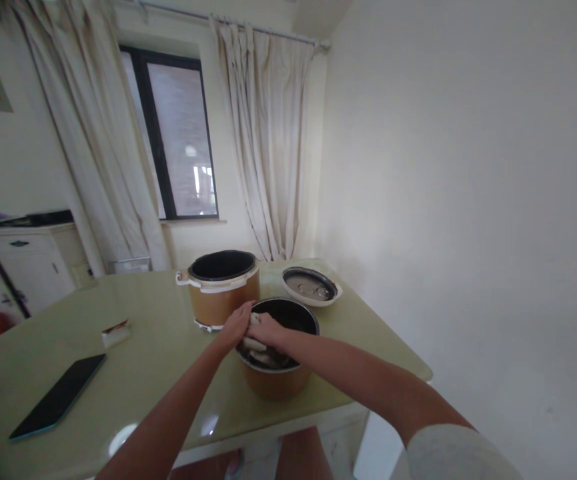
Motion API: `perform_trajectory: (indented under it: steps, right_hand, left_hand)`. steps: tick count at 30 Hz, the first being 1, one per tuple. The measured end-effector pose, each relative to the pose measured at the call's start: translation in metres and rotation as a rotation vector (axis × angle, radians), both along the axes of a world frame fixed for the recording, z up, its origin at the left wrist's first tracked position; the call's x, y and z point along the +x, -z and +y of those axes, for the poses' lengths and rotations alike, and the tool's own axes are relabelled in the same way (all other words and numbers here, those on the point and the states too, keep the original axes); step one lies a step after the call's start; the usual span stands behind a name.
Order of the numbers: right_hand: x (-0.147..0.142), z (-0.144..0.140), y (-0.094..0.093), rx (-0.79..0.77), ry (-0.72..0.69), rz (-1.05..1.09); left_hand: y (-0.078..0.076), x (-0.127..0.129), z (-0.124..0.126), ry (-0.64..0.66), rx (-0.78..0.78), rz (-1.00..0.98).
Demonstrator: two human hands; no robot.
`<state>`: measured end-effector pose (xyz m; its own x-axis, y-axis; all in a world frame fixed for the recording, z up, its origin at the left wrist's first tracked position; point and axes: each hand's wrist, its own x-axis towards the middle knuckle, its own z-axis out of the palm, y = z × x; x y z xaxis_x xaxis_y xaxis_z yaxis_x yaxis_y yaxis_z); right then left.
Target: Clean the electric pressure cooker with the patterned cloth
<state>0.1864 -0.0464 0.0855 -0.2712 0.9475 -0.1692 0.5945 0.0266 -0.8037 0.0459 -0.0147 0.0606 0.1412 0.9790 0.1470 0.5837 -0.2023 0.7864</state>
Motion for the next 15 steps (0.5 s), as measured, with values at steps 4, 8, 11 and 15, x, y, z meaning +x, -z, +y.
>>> perform_trajectory:
  steps: [4, 8, 11, 15]
  right_hand:
    - [0.024, -0.01, -0.01, -0.194, -0.261, -0.127]
    - [0.043, -0.013, -0.018, -0.154, -0.666, -0.528]
    - [0.052, -0.015, -0.016, 0.033, -0.77, -0.788]
    - [0.056, -0.013, -0.01, 0.364, -0.691, -1.027]
  left_hand:
    - [0.003, 0.002, 0.005, 0.016, 0.028, 0.042]
    - [0.001, 0.003, 0.007, 0.065, 0.049, 0.097]
    - [-0.001, -0.004, 0.01, 0.1, 0.067, 0.136]
    - [-0.002, -0.028, 0.017, 0.109, 0.083, 0.212]
